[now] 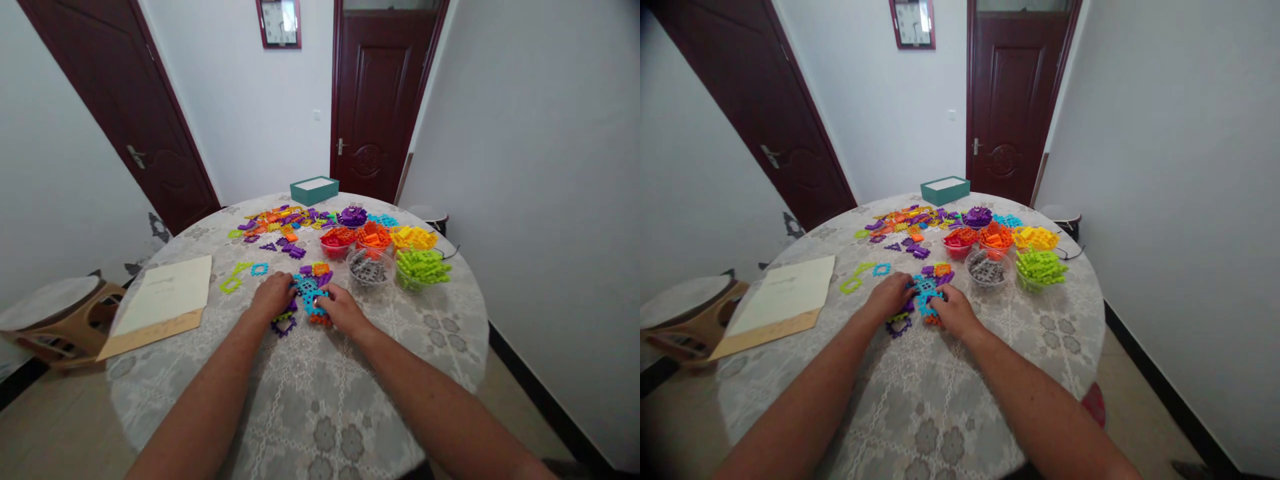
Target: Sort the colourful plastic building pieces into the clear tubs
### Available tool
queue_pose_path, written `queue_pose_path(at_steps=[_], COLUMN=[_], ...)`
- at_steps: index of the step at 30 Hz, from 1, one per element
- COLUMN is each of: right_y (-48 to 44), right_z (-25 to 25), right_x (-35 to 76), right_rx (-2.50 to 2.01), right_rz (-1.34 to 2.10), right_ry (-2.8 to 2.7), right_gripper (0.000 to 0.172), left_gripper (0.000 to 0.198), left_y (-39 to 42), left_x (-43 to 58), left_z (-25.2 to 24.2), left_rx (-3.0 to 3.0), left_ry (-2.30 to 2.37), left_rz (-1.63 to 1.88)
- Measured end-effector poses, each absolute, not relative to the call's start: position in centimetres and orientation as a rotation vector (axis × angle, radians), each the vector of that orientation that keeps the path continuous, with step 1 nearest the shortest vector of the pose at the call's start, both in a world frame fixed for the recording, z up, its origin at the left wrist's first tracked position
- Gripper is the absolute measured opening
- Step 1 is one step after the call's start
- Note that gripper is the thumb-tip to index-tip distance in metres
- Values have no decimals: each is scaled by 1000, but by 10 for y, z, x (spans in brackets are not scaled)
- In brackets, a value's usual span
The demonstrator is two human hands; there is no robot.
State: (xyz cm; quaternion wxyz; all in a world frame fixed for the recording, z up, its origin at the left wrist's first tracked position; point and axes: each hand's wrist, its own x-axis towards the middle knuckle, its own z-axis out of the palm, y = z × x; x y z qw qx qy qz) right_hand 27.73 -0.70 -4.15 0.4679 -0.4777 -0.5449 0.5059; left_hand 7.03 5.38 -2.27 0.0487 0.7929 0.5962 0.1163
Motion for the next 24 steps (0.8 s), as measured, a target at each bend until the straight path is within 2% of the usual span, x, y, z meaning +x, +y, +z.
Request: queue_pose_path(at_steps=[3,10,15,18,24], right_y=[-6,-5,-8,-10,-14], right_z=[-44,-47,-43,-37,-31], right_x=[276,275,275,276,279], right_rx=[-1153,-1139,-1110,-1100,-1148], right_rz=[1228,1233,1255,1261,1170], right_ry=[-1335,-1345,-1303,-1222,-1208], right_gripper=[15,16,21,27,32], left_gripper=[21,23,31,32,37], left_y=[53,39,13,-3,-19], left_x=[62,38,50,68,90], left_z=[-22,-19,-7,3,-7], left_rx=[2437,2189,1470,1212,1188], left_ry=[1826,1848,1380,1252,1220], left_rz=[372,739,1067,1068,972])
